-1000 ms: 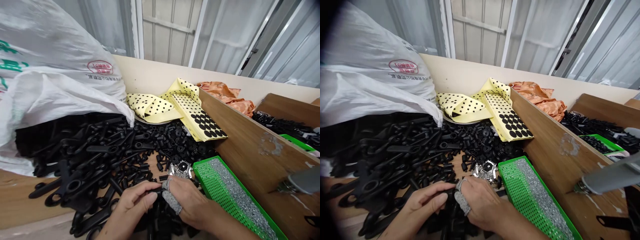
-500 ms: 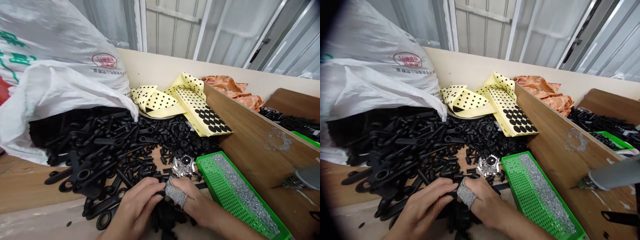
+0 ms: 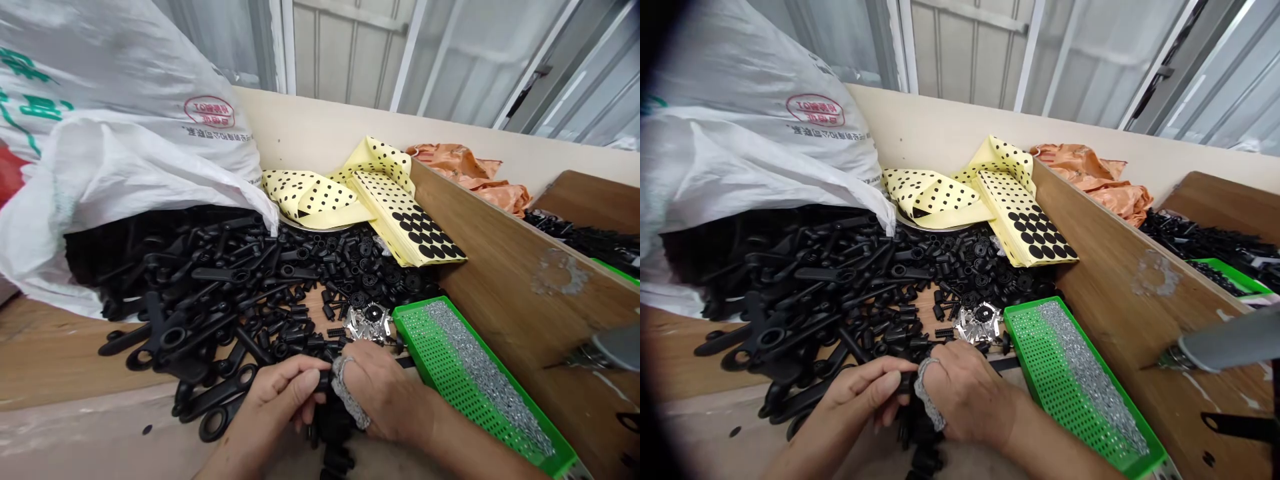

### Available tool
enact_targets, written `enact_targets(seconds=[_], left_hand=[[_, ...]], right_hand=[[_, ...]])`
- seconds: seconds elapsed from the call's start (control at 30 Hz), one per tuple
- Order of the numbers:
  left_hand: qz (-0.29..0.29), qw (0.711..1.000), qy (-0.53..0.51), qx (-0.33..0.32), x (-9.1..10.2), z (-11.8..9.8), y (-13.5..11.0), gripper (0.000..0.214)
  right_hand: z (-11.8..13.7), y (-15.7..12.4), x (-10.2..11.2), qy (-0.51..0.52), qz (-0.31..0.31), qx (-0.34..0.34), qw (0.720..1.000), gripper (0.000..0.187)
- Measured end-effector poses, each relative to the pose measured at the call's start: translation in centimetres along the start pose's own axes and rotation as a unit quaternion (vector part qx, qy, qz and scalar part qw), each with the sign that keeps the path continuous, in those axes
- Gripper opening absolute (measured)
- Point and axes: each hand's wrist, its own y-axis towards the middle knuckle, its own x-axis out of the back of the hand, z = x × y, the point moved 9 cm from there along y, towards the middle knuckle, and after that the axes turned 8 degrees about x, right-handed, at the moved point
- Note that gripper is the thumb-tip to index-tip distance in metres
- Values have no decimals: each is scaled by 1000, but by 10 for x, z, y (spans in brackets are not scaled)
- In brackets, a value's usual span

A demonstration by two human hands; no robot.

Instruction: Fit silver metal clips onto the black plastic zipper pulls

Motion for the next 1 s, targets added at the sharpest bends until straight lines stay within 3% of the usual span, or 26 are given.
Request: enact_targets(seconds=[0.13,0.27,0.43,0.6,0.77,0.87,0.93,1.0], left_hand=[[-5,999,-32,8,-4,3,-3,34],[-22,999,-31,-18,-2,3,-3,30],[-53,989,81,-108,7,-8,-8,24],[-68,933,245,-254,1,-32,-23,14],[-98,836,361,-402,-9,-42,-43,25],[-136,788,412,-436,-7,-34,-51,24],[-159,779,426,-432,-3,-28,-53,22],[-171,786,421,-419,0,-26,-54,20]], right_hand=[[1,0,-1,3,4,-8,1000,10],[-3,1,-7,72,16,-46,996,7],[-9,-1,-16,196,20,-117,973,4],[-14,-5,-18,296,29,-187,936,11],[-20,-15,-29,369,13,-282,885,16],[-19,-17,-37,417,-16,-310,854,21],[-16,-17,-38,437,-29,-311,844,22],[-13,-16,-32,411,-28,-302,860,18]])
